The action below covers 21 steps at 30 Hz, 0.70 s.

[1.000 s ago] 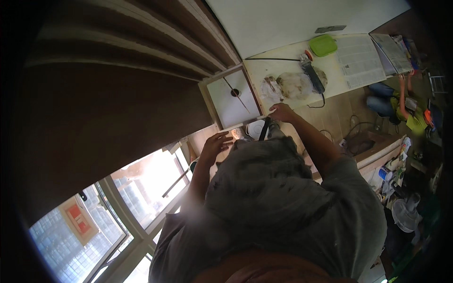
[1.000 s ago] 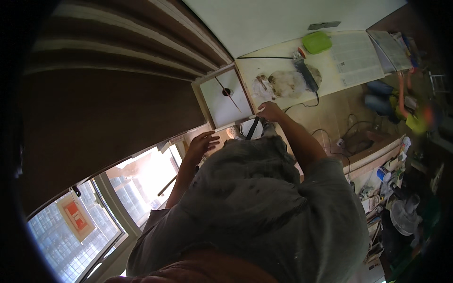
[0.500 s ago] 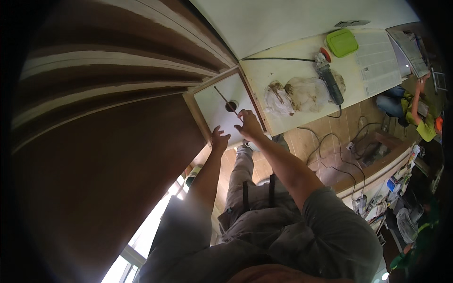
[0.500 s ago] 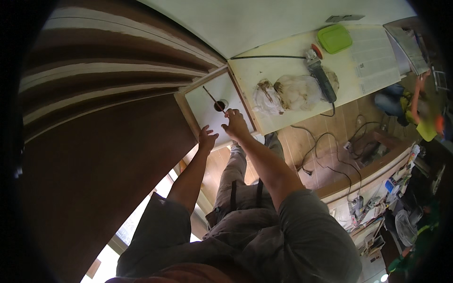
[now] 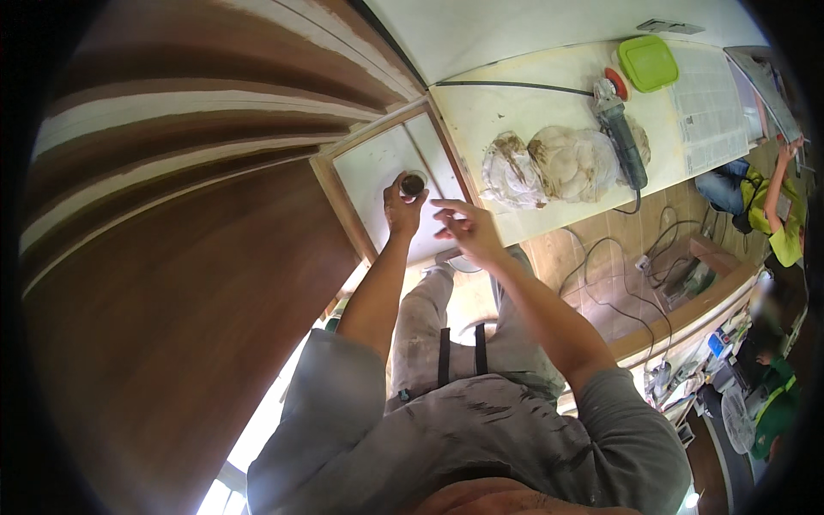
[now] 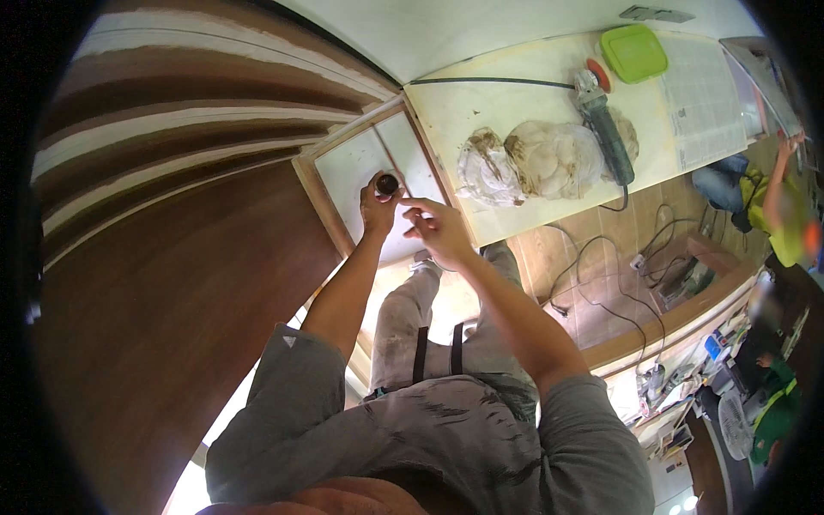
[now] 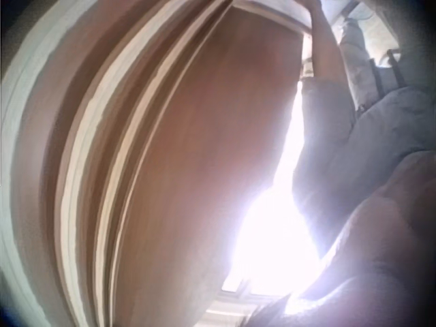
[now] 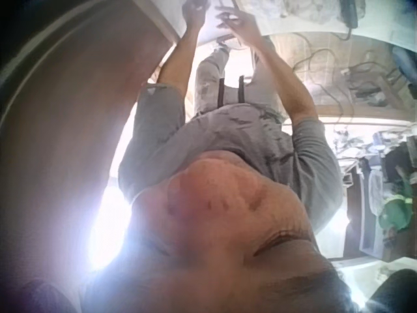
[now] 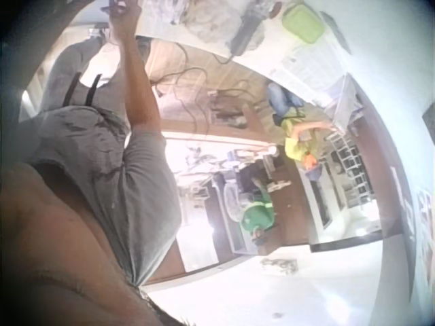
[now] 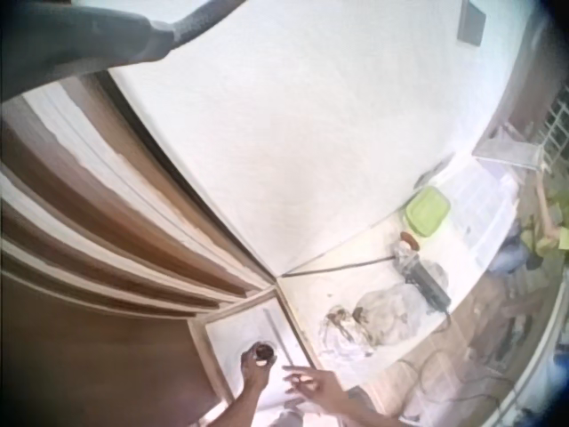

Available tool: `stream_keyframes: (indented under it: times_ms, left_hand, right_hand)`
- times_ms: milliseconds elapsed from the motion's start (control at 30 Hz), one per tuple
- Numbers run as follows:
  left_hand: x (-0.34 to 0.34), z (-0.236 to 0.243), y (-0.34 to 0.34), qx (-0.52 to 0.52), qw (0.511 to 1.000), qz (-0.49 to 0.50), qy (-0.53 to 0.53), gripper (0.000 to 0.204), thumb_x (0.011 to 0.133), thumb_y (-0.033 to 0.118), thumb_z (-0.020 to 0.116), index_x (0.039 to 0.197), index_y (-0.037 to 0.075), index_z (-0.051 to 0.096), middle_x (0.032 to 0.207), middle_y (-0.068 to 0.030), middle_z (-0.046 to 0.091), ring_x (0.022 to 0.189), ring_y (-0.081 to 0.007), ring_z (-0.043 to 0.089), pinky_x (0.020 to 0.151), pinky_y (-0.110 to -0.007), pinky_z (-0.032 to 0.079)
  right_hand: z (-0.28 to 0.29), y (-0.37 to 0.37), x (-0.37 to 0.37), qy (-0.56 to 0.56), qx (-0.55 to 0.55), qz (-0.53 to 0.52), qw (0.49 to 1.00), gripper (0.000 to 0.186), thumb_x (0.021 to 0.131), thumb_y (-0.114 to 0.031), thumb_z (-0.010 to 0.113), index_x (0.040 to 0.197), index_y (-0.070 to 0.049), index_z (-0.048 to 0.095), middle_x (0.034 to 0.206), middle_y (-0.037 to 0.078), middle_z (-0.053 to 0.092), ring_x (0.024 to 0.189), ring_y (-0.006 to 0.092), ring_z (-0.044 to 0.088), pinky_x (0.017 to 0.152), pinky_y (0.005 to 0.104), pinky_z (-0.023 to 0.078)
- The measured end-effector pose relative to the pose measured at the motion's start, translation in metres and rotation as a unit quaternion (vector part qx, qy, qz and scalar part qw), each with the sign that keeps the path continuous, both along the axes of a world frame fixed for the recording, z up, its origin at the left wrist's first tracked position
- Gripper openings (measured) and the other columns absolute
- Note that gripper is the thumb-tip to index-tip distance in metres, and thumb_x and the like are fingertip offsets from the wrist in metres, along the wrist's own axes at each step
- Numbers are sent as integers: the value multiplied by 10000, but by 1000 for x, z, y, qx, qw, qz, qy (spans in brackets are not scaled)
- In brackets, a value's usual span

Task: The person applies a dark finish to the grooves of a curved wooden ceiling panel using a small brush and a metal can. He repeatedly dips the brush, paints the recessed lines, and wipes the surface with a cloth.

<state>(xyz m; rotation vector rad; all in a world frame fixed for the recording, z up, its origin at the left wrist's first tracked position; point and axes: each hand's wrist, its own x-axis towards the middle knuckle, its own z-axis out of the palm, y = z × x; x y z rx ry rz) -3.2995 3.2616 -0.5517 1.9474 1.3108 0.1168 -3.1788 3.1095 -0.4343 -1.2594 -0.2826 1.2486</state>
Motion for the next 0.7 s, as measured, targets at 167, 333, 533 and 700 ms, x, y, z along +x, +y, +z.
stream_keyframes:
  times_ms: [167, 333, 533, 700]
  left_hand:
    - [0, 67, -18, -30, 993, 62, -92, 715, 815, 145, 857, 1432, 93, 498, 1295, -111, 607, 1103, -249, 645, 961, -358, 557]
    - [6, 276, -41, 22, 986, 16, -167, 643, 796, 45, 848, 1348, 27, 517, 1247, -130, 635, 1146, -192, 643, 989, -327, 543]
    - [3, 462, -34, 97, 946, 0, -310, 683, 735, -43, 858, 1313, 25, 502, 1306, -127, 605, 1168, -196, 631, 1016, -332, 527]
    - [-2, 570, -17, 162, 885, -36, -435, 727, 668, -91, 857, 1304, 64, 540, 1334, -88, 520, 1147, -174, 585, 1009, -314, 542]
  right_hand:
    - [109, -70, 74, 58, 146, 8, 988, 360, 1031, -105, 527, 1345, 48, 618, 1263, 225, 686, 1122, 322, 701, 1011, 425, 530]
    - [231, -104, 105, -129, 53, 55, 989, 258, 983, -19, 587, 1221, 47, 661, 1214, 184, 727, 1149, 245, 700, 1050, 386, 482]
    - [401, -99, 136, -399, 45, 18, 916, 114, 940, -6, 670, 1030, 11, 738, 993, 104, 697, 973, 186, 709, 1004, 359, 503]
    - [507, -84, 118, -483, 294, -155, 810, 139, 1001, -84, 662, 1088, 24, 664, 968, 130, 599, 737, 242, 670, 828, 324, 589]
